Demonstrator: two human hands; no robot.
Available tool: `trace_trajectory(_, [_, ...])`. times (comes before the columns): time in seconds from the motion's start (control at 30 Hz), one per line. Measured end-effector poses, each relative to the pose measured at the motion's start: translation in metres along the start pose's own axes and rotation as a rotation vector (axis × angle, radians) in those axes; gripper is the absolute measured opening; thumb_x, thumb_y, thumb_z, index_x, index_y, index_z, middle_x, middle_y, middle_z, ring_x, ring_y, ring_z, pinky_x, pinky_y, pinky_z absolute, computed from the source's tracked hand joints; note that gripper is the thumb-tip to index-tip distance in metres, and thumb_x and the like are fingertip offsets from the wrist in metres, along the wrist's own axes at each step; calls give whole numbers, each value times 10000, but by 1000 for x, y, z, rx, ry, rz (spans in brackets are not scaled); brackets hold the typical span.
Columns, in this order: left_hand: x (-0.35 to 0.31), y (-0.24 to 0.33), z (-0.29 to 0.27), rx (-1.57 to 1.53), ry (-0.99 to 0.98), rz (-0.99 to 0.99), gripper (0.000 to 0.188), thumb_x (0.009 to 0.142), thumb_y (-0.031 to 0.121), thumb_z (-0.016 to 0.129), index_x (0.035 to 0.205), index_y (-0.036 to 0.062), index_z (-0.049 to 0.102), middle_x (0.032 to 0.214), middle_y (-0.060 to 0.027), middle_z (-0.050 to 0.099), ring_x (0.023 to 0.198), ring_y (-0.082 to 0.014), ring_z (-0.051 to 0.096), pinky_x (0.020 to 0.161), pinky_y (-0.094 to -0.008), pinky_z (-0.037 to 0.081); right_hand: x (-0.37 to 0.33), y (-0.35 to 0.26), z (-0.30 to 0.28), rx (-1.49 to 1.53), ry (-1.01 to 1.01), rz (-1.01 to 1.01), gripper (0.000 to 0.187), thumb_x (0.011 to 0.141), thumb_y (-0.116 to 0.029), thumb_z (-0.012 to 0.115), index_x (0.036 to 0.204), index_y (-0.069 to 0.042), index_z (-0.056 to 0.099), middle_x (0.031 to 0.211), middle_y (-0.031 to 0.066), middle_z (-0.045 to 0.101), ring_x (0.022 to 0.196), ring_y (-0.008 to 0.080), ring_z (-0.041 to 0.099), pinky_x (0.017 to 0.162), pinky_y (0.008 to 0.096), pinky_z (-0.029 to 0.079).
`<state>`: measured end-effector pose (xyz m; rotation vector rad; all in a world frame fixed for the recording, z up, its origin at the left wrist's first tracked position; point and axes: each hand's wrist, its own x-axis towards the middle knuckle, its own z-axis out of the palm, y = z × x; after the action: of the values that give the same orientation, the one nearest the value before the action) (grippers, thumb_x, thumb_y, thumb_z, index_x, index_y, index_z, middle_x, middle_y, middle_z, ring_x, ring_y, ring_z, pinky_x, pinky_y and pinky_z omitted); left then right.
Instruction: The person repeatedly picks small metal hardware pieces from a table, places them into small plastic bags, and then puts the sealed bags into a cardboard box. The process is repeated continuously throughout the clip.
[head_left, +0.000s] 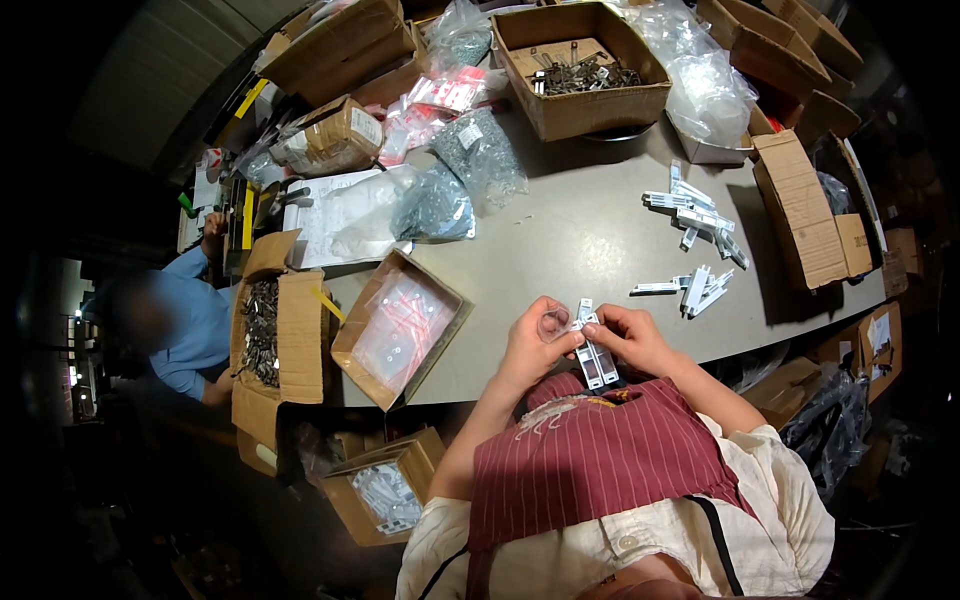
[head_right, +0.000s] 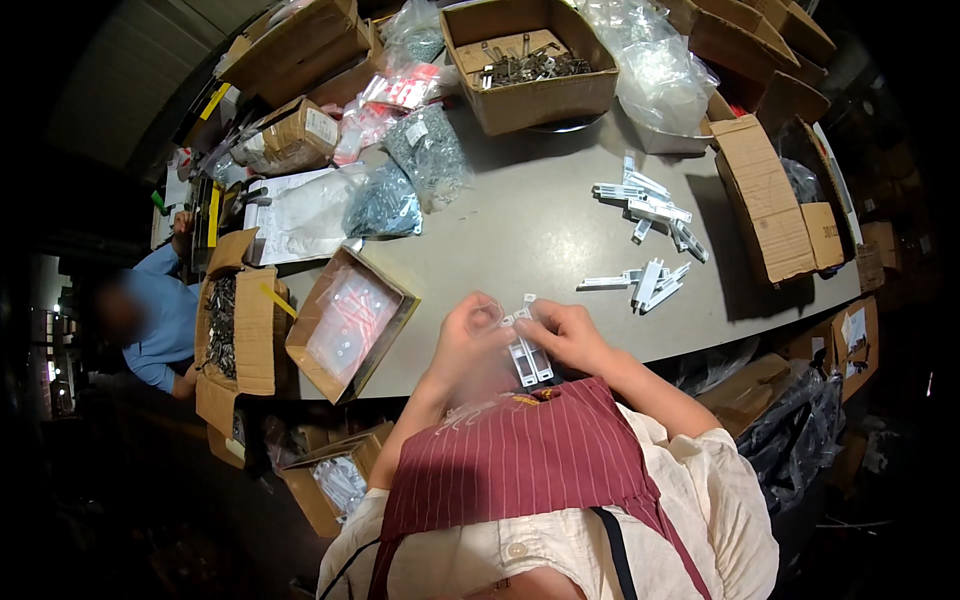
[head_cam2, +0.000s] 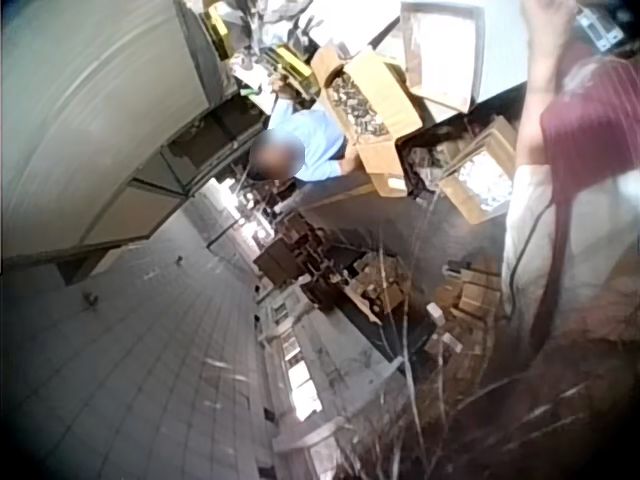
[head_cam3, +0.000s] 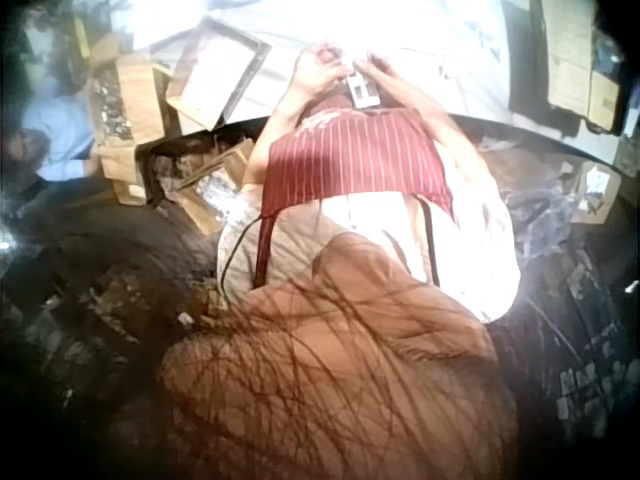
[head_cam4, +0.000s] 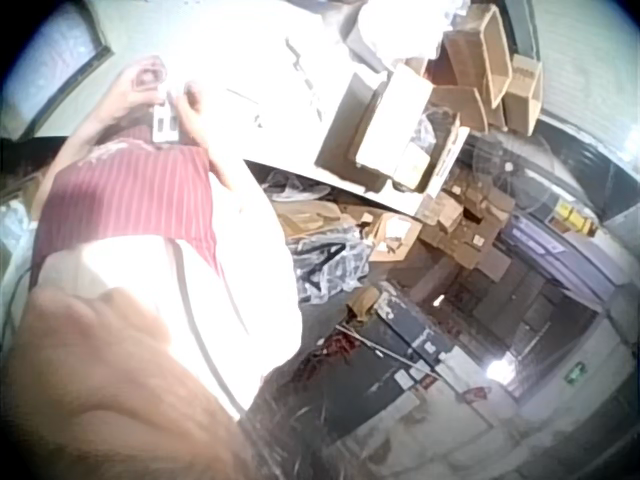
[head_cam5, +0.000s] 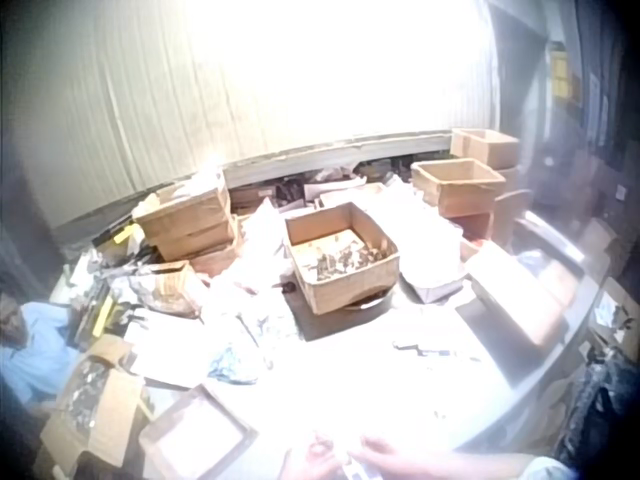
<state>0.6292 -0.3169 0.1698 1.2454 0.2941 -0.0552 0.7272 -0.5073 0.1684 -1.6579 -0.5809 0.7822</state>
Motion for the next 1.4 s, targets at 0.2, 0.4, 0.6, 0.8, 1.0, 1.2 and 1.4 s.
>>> trace_trajectory(0.2, [1,11,-9,359,27,-44,316,870,83,800,1091,-4,591,955,-62,680,872,-118,647,745,-274,543,13,-12,-26,108,-285,93,164,957,-158,726,1023,-15,681,837,-12,671,727,42,607,619,221,484])
trace_trajectory(0.4, [-7,38,-3,-107,-128,-143,378,832,89,813,1143,2,615,1040,-85,687,1000,-159,660,882,-296,517,31,-84,-47,429,-34,-151,219,952,-141,730,1096,12,666,964,30,684,895,91,640,804,257,517])
trace_trajectory(0.6, [-8,51,13,-283,-242,-216,385,832,97,800,1148,0,602,992,-104,693,938,-190,668,879,-326,519,49,-92,-28,311,-194,-256,248,938,-102,733,1148,11,664,1021,36,694,946,102,651,842,276,535])
trace_trajectory(0.8, [0,53,17,-695,-267,-181,236,935,84,658,1140,20,560,952,-91,572,935,-244,572,885,-394,471,79,-76,-11,432,-179,-160,310,956,-117,712,1229,-9,617,1056,26,677,993,91,630,899,275,502])
trace_trajectory(1.0, [3,52,12,-789,-276,-168,229,952,118,641,1122,-6,551,952,-90,554,925,-227,526,892,-399,432,84,-76,-3,396,-164,-225,294,979,-138,690,1231,-7,611,1054,25,672,992,85,621,901,277,493])
trace_trajectory(1.2, [3,50,7,-833,-292,-166,231,943,113,642,1127,-2,562,958,-93,569,928,-228,537,896,-408,439,80,-81,-2,153,-112,-332,271,1013,-186,648,1204,6,650,1090,43,680,1014,120,632,900,299,505])
trace_trajectory(1.4, [2,59,2,-724,-220,-119,234,899,67,684,1109,5,600,947,-115,643,890,-253,661,853,-393,551,71,-96,-6,-135,-276,-531,253,1000,-226,643,1092,-15,750,1201,133,688,1084,238,651,914,362,524])
